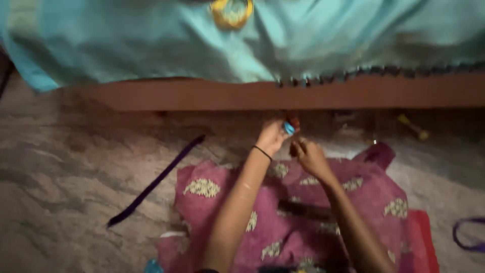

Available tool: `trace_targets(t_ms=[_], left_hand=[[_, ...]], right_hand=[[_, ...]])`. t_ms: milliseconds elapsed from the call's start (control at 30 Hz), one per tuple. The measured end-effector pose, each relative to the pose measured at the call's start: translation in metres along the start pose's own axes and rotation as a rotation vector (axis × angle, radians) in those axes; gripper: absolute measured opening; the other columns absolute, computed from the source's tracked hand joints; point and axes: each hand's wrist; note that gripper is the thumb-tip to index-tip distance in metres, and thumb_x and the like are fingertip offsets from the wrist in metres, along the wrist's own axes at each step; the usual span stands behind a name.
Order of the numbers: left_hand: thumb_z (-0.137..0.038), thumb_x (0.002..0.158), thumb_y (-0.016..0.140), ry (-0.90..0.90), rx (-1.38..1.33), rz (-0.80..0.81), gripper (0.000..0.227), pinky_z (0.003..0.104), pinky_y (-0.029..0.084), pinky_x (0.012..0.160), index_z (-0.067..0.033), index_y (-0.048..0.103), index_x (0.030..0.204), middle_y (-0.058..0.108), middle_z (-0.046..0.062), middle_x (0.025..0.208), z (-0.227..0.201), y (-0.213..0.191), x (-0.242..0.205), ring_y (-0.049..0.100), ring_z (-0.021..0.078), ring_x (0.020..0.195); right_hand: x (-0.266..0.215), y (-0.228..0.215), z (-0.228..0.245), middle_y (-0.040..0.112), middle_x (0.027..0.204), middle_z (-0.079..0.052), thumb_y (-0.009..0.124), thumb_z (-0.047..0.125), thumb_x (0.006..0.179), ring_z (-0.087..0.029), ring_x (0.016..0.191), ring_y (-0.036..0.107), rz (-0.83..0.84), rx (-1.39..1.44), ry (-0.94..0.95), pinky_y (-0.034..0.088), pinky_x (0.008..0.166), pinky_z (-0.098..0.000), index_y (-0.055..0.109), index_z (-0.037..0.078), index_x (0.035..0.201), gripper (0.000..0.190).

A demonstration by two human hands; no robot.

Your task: Attaching and adjusting decorative tassels to the edge of a blue fabric.

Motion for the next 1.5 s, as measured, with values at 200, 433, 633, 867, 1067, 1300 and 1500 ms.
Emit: trace_targets(t_ms=[200,433,633,867,1067,1300,1500], left_hand=[[-0.005,0.107,0.044,-0.037,-0.032,0.085,0.025,0.044,0.057,0.087,0.0036,0.064,0.119,0.068,0.018,0.111,0.088,-0.144,0.109,0.066,0.0291,0.099],[-0.002,0.108,0.048,0.129,0.151,0.304,0.029,0.034,0.055,0.083,-0.001,0.066,0.131,0.068,0.015,0.116,0.028,-0.069,0.09,0.064,0.0232,0.098],[-0.006,0.102,0.053,0.225,0.458,0.199,0.028,0.036,0.056,0.083,-0.0022,0.069,0.125,0.07,0.016,0.112,-0.001,-0.016,0.082,0.067,0.0252,0.098],[-0.01,0.095,0.06,0.355,0.81,0.041,0.027,0.037,0.057,0.084,-0.0037,0.073,0.117,0.073,0.017,0.108,-0.026,0.003,0.052,0.071,0.0275,0.097],[-0.014,0.089,0.065,0.453,1.106,-0.117,0.026,0.039,0.058,0.084,-0.0049,0.076,0.111,0.076,0.018,0.104,-0.035,-0.002,-0.002,0.074,0.0295,0.097],[-0.018,0.083,0.07,0.601,1.401,-0.317,0.026,0.041,0.059,0.085,-0.0062,0.079,0.105,0.078,0.019,0.1,-0.102,0.059,-0.088,0.077,0.0315,0.096],[-0.011,0.094,0.071,0.82,0.692,-0.015,0.043,0.031,0.053,0.094,-0.0046,0.055,0.133,0.065,0.002,0.122,-0.157,0.128,-0.122,0.063,0.0133,0.109]], right_hand=[[0.015,0.017,-0.041,0.075,0.079,-0.011,0.047,0.032,0.105,-0.021,0.059,0.073,0.339,0.439,0.583,0.052,0.051,-0.0354,0.063,0.006,0.1,0.031],[-0.04,0.042,-0.107,0.073,0.072,-0.014,0.046,0.025,0.105,-0.023,0.057,0.068,0.405,0.664,0.774,0.051,0.05,-0.0367,0.066,0.0,0.101,0.032],[-0.088,0.069,-0.135,0.071,0.07,-0.016,0.047,0.025,0.104,-0.026,0.054,0.065,0.369,0.885,0.891,0.055,0.052,-0.0392,0.063,0.0,0.099,0.03],[-0.106,0.048,-0.103,0.074,0.071,-0.013,0.05,0.029,0.106,-0.023,0.052,0.068,0.468,0.654,0.77,0.053,0.048,-0.036,0.067,0.002,0.101,0.033],[-0.123,0.034,-0.006,0.079,0.078,-0.018,0.04,0.031,0.106,-0.029,0.059,0.075,0.564,0.84,1.041,0.057,0.054,-0.0411,0.06,-0.001,0.105,0.038],[-0.143,0.073,0.086,0.078,0.089,-0.022,0.045,0.037,0.104,-0.033,0.077,0.075,0.736,0.552,0.71,0.057,0.069,-0.0441,0.067,0.001,0.11,0.042],[-0.189,0.093,0.141,0.073,0.1,-0.024,0.058,0.045,0.1,-0.037,0.095,0.07,0.849,0.114,0.154,0.053,0.084,-0.0483,0.072,0.008,0.116,0.042]])
Point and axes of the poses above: each hand's wrist, its own x-axis towards the middle knuckle, its own y-axis out of the palm, z = x × y
